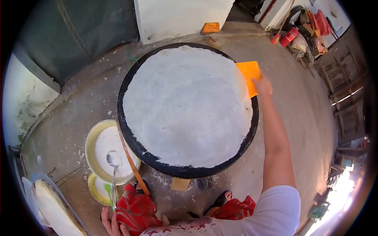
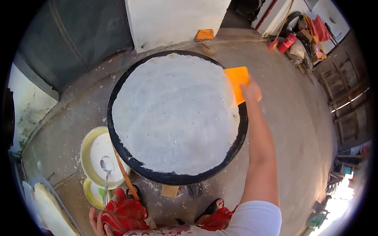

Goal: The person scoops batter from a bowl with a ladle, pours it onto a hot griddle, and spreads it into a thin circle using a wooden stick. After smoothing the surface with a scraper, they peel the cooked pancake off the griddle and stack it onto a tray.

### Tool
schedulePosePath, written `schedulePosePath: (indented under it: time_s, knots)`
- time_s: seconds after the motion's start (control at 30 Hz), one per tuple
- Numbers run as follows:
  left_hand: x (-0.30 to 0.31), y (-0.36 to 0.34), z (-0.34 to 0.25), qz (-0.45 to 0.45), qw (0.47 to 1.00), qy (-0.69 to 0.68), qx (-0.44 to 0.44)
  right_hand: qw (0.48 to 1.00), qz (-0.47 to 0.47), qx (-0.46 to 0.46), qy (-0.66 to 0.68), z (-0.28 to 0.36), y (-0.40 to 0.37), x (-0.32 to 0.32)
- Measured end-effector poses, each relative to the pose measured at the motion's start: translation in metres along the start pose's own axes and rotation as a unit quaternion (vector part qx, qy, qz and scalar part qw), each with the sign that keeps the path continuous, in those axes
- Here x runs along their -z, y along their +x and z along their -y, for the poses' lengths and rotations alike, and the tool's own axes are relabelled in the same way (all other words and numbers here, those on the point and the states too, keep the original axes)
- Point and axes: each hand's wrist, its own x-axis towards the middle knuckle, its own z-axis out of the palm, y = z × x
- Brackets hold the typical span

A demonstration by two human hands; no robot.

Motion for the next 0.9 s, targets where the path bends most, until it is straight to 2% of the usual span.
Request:
schedulePosePath:
  time_s: [0.07,0.2,0.27,0.3,0.4,0.5,0.57,0.63,0.77,0.9]
  knots:
    - [-0.005,0.010,0.002,-0.006,1.000,0.006,0.002,0.993,0.000,-0.093,-0.068,0.008,0.031,-0.004]
    - [-0.013,0.023,0.004,0.005,1.000,0.012,0.010,0.996,-0.027,-0.040,-0.078,0.044,0.065,-0.013]
    - [-0.017,0.030,0.005,-0.003,1.000,0.006,0.009,0.996,-0.033,0.028,-0.084,0.072,0.083,-0.024]
    - [-0.018,0.034,0.005,-0.006,1.000,0.008,0.015,0.995,-0.032,0.034,-0.083,0.087,0.093,-0.031]
    - [-0.020,0.039,0.006,-0.008,1.000,0.005,0.025,0.985,-0.059,0.154,-0.049,0.136,0.116,-0.051]
    - [-0.020,0.040,0.010,0.011,0.999,0.031,0.029,0.967,-0.026,0.252,0.000,0.204,0.113,-0.061]
    - [-0.022,0.038,0.009,-0.008,0.998,0.036,0.046,0.934,-0.037,0.351,0.062,0.248,0.101,-0.068]
    - [-0.021,0.039,0.011,-0.003,0.998,0.036,0.049,0.916,0.008,0.393,0.087,0.297,0.080,-0.068]
    - [-0.018,0.036,0.009,-0.007,0.997,0.030,0.066,0.779,0.054,0.580,0.232,0.378,0.018,-0.083]
    - [-0.012,0.031,0.009,-0.010,0.997,0.022,0.069,0.649,0.220,0.694,0.221,0.430,-0.089,-0.069]
